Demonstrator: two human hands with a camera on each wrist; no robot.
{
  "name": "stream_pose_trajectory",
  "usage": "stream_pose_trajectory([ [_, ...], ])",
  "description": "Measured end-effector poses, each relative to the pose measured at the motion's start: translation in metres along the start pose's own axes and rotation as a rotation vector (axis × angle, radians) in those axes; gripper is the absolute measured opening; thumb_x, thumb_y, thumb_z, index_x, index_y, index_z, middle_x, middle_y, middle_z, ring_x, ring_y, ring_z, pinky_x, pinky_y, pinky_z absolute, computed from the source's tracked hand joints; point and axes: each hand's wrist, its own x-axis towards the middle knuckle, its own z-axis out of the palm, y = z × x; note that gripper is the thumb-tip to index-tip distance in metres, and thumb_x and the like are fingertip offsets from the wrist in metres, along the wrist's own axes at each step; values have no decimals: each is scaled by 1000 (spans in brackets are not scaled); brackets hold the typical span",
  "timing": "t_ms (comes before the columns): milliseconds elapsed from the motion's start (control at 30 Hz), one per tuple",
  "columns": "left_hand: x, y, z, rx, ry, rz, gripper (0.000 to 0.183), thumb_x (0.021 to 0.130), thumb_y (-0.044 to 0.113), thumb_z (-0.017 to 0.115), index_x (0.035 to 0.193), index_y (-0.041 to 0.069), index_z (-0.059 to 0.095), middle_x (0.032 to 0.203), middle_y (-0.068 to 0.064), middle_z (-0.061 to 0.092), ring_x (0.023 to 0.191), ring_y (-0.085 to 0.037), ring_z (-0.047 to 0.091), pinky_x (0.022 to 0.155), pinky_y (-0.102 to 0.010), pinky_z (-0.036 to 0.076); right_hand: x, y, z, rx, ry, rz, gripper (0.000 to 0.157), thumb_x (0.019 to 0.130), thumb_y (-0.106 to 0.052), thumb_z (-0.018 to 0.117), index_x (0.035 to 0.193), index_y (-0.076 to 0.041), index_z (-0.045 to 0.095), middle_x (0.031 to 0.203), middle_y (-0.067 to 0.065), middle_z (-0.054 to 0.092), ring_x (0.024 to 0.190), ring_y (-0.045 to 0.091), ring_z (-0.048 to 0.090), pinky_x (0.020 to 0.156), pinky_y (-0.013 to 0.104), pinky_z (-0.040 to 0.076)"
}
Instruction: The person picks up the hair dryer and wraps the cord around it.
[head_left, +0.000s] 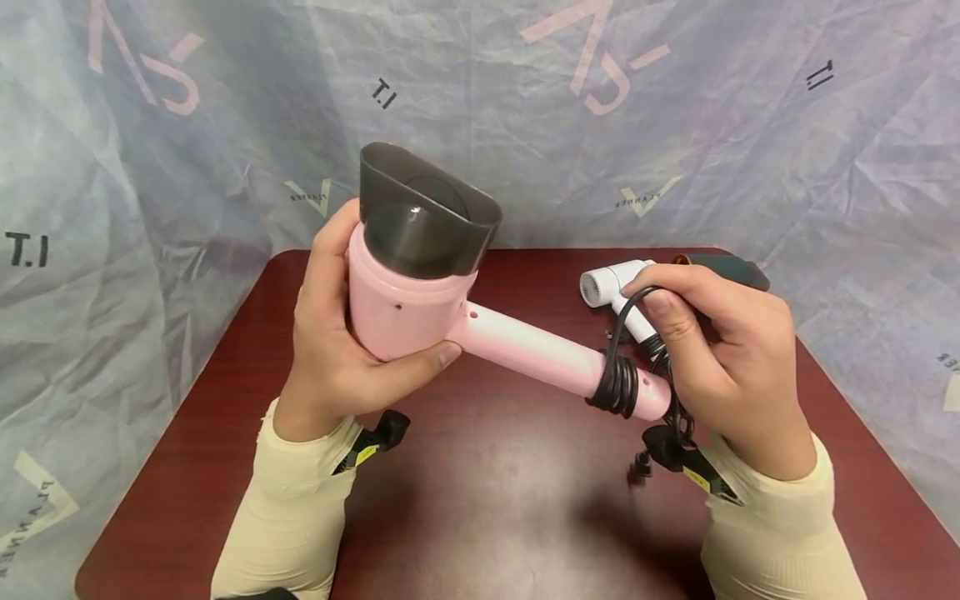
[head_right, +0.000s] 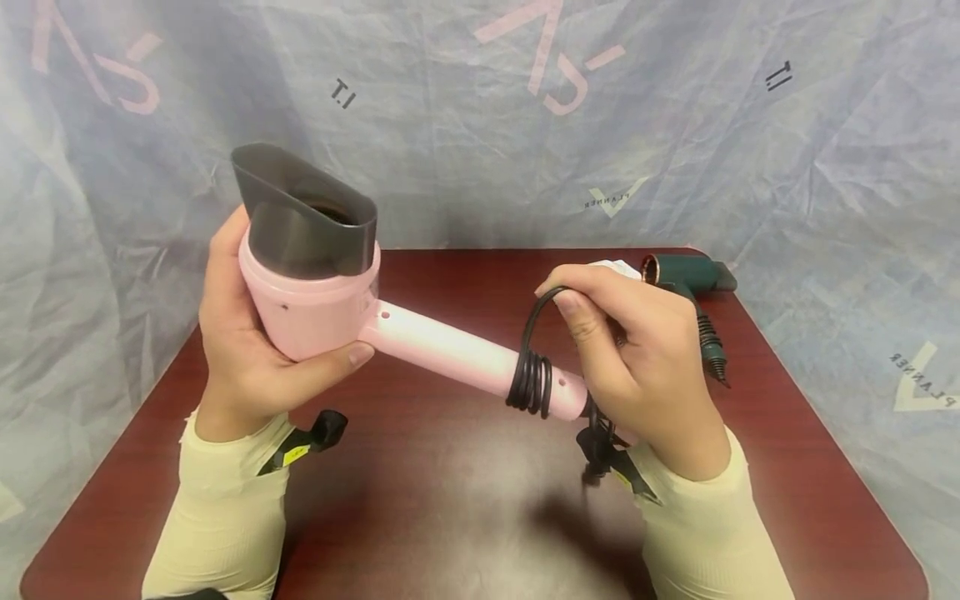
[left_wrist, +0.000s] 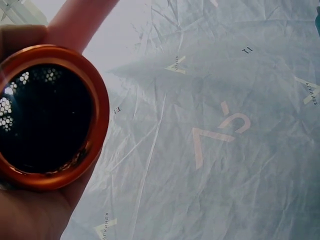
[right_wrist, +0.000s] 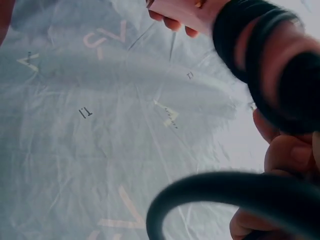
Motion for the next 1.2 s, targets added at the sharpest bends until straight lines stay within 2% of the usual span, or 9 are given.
stream_pose_trajectory([
  [100, 0, 2, -1, -33, 10, -7, 90, 57, 0, 83, 135, -19, 43, 122, -24, 65, 106, -39, 61, 97, -44, 49, 1, -3, 1, 9, -33, 25, 17, 98, -4, 67, 90, 10, 72, 60, -3, 45, 57, 1, 30, 57, 15, 26],
  [233, -1, 3, -3, -65, 22, -25, 93, 55, -2, 83, 137, -18, 43, 124, -23, 65, 108, -39, 61, 99, -44, 49, 2, -6, 2, 104, -59, 71, 15, 97, 0, 66, 90, 12, 71, 60, -2, 54, 51, -2, 47, 53, 12, 37],
  [333, -2, 3, -5, -93, 37, -40, 95, 54, -4, 83, 139, -17, 43, 124, -22, 65, 108, -39, 61, 100, -44, 49, 2, -6, 5, 205, -72, 92, 12, 96, 5, 65, 91, 15, 70, 63, 1, 61, 51, 2, 58, 51, 14, 44],
  [433, -3, 3, -7, -105, 50, -46, 95, 53, -5, 82, 139, -16, 44, 124, -21, 65, 109, -39, 61, 100, -44, 49, 0, -4, 7, 238, -94, 104, 10, 95, 7, 64, 92, 15, 70, 64, 1, 62, 52, 3, 59, 51, 16, 44],
  [533, -2, 4, -8, -102, 55, -41, 95, 53, -5, 83, 140, -16, 44, 125, -22, 65, 109, -39, 62, 101, -45, 49, -1, -1, 8, 218, -124, 122, 9, 95, 10, 63, 92, 13, 71, 63, -1, 62, 52, 3, 56, 51, 17, 43],
  [833, 3, 3, -8, -88, 79, -10, 92, 56, 1, 84, 138, -17, 45, 126, -24, 65, 109, -41, 61, 101, -46, 49, 0, -1, 2, 215, -189, 251, 15, 93, 15, 58, 95, 8, 71, 65, -1, 60, 52, 5, 51, 48, 22, 41],
  [1100, 5, 2, -8, -98, 132, 3, 92, 54, 3, 87, 136, -16, 48, 124, -22, 66, 108, -40, 62, 102, -47, 50, 2, -2, 1, 261, -255, 295, 19, 96, 13, 56, 99, 5, 72, 73, 1, 59, 58, 8, 49, 52, 25, 38],
  [1200, 3, 2, -9, -95, 167, -9, 94, 52, 3, 88, 135, -15, 48, 124, -20, 65, 109, -38, 62, 103, -45, 49, 2, -2, 1, 213, -285, 279, 21, 97, 11, 55, 101, 2, 73, 79, 1, 61, 68, 10, 52, 59, 24, 40],
])
